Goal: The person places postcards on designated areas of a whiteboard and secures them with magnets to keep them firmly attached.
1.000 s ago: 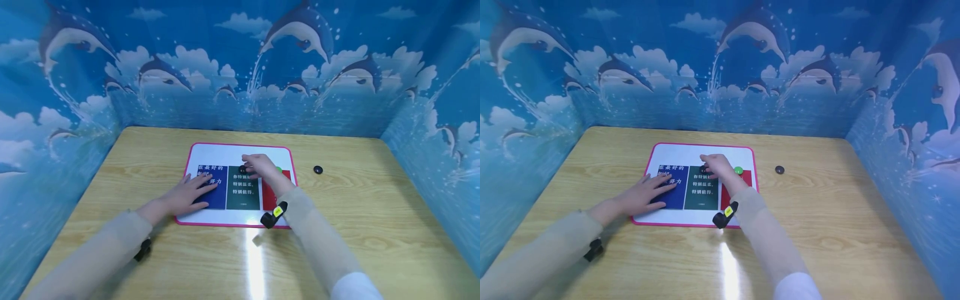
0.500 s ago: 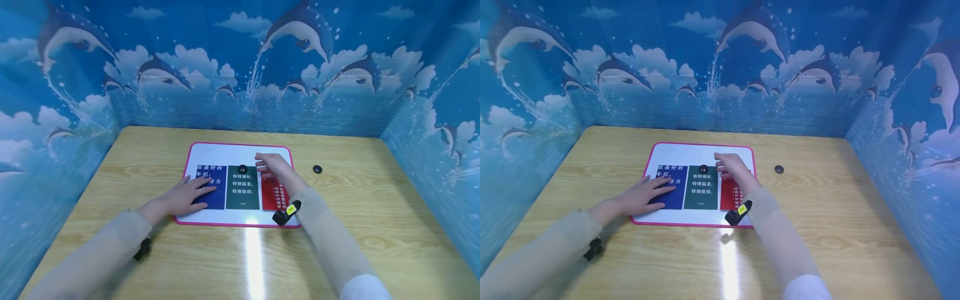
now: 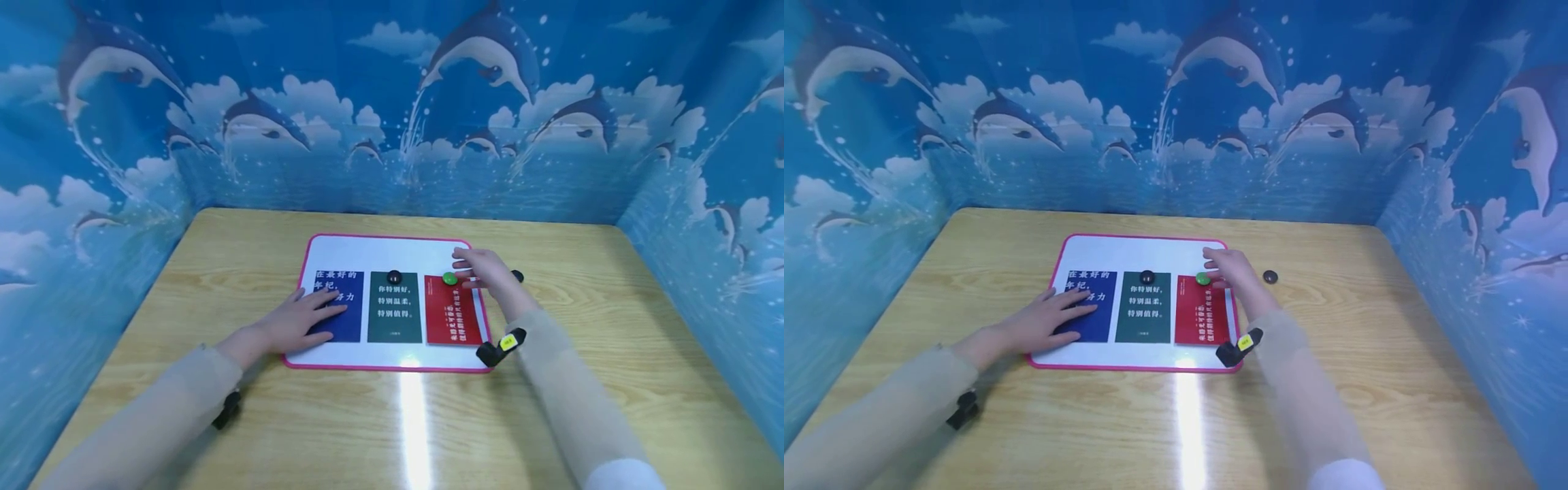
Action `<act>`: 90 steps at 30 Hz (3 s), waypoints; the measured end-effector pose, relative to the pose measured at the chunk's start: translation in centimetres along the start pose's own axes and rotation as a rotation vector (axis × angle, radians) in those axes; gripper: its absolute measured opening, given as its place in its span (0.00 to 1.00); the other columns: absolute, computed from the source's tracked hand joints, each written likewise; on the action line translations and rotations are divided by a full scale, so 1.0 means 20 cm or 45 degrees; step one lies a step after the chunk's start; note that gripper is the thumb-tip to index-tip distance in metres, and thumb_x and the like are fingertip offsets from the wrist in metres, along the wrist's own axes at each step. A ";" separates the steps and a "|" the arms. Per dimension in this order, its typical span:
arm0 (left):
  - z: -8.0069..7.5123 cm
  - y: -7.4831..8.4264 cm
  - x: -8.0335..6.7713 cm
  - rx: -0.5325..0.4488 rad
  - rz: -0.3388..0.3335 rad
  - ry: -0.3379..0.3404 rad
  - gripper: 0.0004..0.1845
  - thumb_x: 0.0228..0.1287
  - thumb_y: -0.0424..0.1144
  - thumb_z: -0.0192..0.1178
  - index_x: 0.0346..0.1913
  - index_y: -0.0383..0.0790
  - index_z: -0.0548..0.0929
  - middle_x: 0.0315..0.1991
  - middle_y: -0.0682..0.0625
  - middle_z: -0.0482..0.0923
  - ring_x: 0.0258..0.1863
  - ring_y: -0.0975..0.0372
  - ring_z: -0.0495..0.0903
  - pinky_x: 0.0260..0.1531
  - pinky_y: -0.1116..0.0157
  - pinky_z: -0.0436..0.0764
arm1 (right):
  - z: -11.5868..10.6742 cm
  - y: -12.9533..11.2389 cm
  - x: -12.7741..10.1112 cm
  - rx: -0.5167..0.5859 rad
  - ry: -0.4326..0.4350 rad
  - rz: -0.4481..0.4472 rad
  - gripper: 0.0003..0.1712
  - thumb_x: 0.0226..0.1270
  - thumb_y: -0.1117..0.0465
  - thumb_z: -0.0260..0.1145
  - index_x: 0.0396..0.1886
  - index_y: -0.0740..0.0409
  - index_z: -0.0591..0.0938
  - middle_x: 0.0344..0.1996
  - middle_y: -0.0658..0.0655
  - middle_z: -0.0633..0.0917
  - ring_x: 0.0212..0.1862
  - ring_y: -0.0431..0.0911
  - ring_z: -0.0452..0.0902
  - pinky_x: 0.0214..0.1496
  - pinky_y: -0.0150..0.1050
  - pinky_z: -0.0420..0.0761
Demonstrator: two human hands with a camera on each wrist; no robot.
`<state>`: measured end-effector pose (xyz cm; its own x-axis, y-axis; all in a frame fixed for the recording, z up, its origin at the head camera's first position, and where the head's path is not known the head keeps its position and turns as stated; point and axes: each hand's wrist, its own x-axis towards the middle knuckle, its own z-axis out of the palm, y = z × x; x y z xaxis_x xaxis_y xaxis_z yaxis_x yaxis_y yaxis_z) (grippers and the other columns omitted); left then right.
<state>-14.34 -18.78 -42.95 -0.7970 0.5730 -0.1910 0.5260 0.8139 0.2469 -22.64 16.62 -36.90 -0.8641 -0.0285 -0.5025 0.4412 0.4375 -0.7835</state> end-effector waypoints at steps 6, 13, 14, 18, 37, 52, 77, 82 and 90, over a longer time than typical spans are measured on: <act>0.00 0.00 -0.01 -0.024 0.004 0.037 0.33 0.65 0.59 0.50 0.71 0.59 0.59 0.74 0.49 0.52 0.73 0.50 0.50 0.69 0.40 0.45 | -0.12 0.07 0.00 -0.047 0.084 -0.015 0.36 0.70 0.43 0.50 0.70 0.59 0.62 0.64 0.63 0.70 0.63 0.55 0.69 0.63 0.48 0.73; -0.01 0.01 -0.03 -0.013 0.041 0.060 0.30 0.65 0.59 0.50 0.69 0.60 0.62 0.73 0.49 0.55 0.73 0.50 0.52 0.69 0.40 0.45 | -0.27 0.21 0.08 -0.195 0.269 -0.043 0.39 0.67 0.38 0.52 0.68 0.59 0.66 0.64 0.63 0.70 0.60 0.53 0.70 0.54 0.45 0.78; -0.01 0.01 -0.03 -0.004 0.047 0.059 0.29 0.66 0.59 0.50 0.69 0.60 0.63 0.73 0.49 0.55 0.73 0.50 0.52 0.68 0.39 0.46 | -0.29 0.22 0.08 -0.207 0.284 -0.041 0.38 0.67 0.38 0.52 0.67 0.59 0.66 0.64 0.63 0.70 0.60 0.53 0.70 0.54 0.45 0.78; 0.00 0.01 -0.03 0.011 0.048 0.050 0.29 0.66 0.58 0.50 0.69 0.60 0.63 0.73 0.49 0.56 0.72 0.50 0.53 0.68 0.39 0.47 | -0.35 0.24 0.05 -0.267 0.293 -0.062 0.37 0.68 0.40 0.51 0.67 0.60 0.66 0.66 0.64 0.67 0.63 0.57 0.66 0.57 0.49 0.76; 0.02 0.01 -0.03 0.011 0.045 0.057 0.29 0.66 0.58 0.50 0.69 0.61 0.62 0.73 0.49 0.56 0.72 0.50 0.54 0.68 0.40 0.48 | -0.42 0.28 0.00 -0.518 0.390 0.022 0.36 0.66 0.48 0.57 0.67 0.65 0.64 0.68 0.71 0.61 0.68 0.66 0.53 0.67 0.58 0.62; 0.03 0.00 -0.03 0.013 0.063 0.094 0.29 0.66 0.58 0.50 0.69 0.59 0.63 0.72 0.49 0.56 0.72 0.50 0.55 0.68 0.40 0.50 | -0.36 0.33 0.05 -0.851 0.472 0.031 0.33 0.64 0.48 0.59 0.62 0.64 0.70 0.58 0.73 0.67 0.59 0.68 0.56 0.55 0.59 0.61; -0.01 0.03 -0.05 0.045 0.099 0.087 0.26 0.66 0.56 0.52 0.66 0.56 0.69 0.69 0.47 0.63 0.70 0.50 0.58 0.68 0.40 0.50 | -0.35 0.35 0.08 -0.896 0.530 0.035 0.28 0.64 0.51 0.59 0.57 0.66 0.73 0.54 0.74 0.68 0.57 0.67 0.57 0.54 0.60 0.60; 0.00 0.02 -0.05 0.044 0.092 0.077 0.27 0.66 0.57 0.51 0.66 0.57 0.69 0.69 0.48 0.62 0.71 0.50 0.58 0.68 0.41 0.49 | -0.35 0.37 0.09 -0.901 0.571 -0.009 0.26 0.65 0.52 0.59 0.55 0.66 0.75 0.56 0.75 0.66 0.59 0.68 0.54 0.57 0.62 0.58; -0.01 0.03 -0.05 0.061 0.089 0.082 0.26 0.66 0.57 0.51 0.65 0.56 0.69 0.69 0.47 0.64 0.70 0.50 0.59 0.68 0.41 0.51 | -0.34 0.37 0.11 -0.914 0.599 -0.077 0.26 0.63 0.51 0.61 0.53 0.65 0.77 0.64 0.76 0.59 0.64 0.70 0.49 0.61 0.65 0.52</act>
<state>-13.26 -18.98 -42.49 -0.7745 0.6223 -0.1133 0.5932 0.7768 0.2116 -22.85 25.81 -41.23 -0.9617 0.2360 -0.1392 0.2683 0.9142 -0.3037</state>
